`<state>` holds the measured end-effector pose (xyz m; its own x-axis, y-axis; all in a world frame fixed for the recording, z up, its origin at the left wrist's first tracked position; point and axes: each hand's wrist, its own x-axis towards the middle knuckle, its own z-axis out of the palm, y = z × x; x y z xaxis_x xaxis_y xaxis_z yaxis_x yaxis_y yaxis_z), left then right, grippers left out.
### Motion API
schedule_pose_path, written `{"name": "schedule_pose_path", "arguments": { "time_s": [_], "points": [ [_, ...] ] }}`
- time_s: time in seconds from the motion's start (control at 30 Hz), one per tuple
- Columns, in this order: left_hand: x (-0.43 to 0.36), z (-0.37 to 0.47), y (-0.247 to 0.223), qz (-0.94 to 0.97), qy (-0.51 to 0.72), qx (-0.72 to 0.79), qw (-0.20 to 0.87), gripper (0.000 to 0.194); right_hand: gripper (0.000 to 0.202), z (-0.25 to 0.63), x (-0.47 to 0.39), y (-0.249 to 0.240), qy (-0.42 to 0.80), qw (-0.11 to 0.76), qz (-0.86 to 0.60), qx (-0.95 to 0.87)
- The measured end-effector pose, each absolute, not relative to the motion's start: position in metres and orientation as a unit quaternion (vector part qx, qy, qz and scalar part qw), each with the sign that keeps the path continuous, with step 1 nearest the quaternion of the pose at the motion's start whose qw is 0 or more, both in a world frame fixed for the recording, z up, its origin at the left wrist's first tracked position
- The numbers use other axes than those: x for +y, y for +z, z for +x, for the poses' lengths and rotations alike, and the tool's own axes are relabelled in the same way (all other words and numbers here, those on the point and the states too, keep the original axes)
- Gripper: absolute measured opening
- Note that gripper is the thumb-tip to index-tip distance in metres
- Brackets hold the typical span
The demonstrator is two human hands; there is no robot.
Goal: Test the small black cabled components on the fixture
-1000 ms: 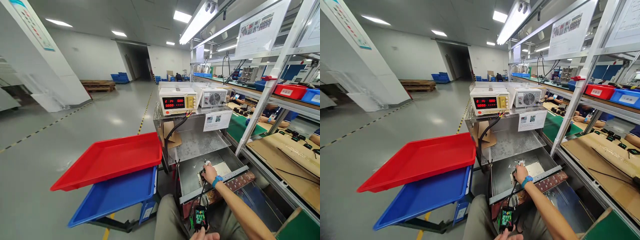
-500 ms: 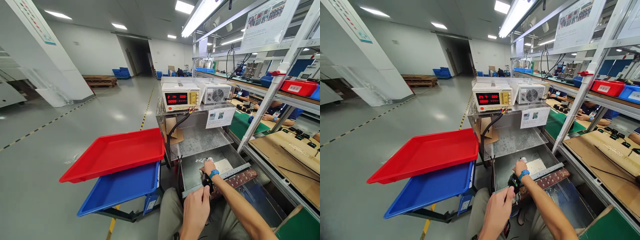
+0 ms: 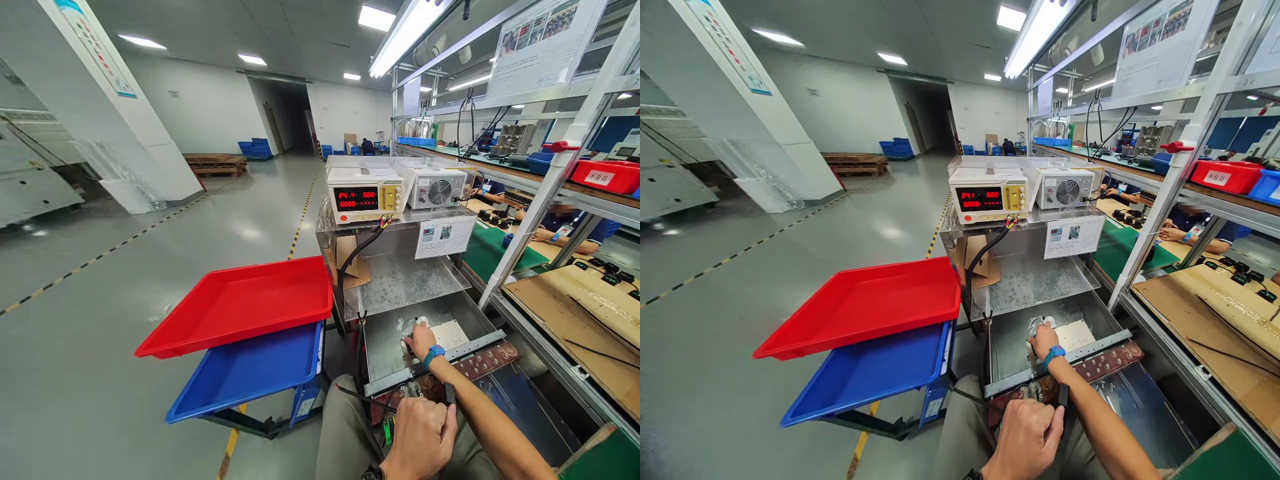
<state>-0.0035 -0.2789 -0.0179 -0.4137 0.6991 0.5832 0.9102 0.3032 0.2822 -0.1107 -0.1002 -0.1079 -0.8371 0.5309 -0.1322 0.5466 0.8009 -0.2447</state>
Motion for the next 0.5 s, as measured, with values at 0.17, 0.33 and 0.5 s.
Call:
{"name": "schedule_pose_path", "arguments": {
  "time_s": [0.17, 0.33, 0.5],
  "points": [
    [-0.277, -0.002, -0.021, -0.519, -0.304, -0.778, 0.183, 0.034, 0.031, -0.107, -0.089, -0.114, -0.133, 0.049, 0.243, 0.96],
    [-0.269, -0.002, -0.028, -0.512, -0.31, -0.78, 0.182, 0.033, 0.021, -0.103, -0.077, -0.111, -0.145, 0.075, 0.192, 0.968],
    [-0.261, 0.001, -0.035, -0.535, -0.291, -0.773, 0.178, 0.027, 0.035, -0.095, -0.083, -0.084, -0.166, 0.065, 0.167, 0.97]
  ]
}}
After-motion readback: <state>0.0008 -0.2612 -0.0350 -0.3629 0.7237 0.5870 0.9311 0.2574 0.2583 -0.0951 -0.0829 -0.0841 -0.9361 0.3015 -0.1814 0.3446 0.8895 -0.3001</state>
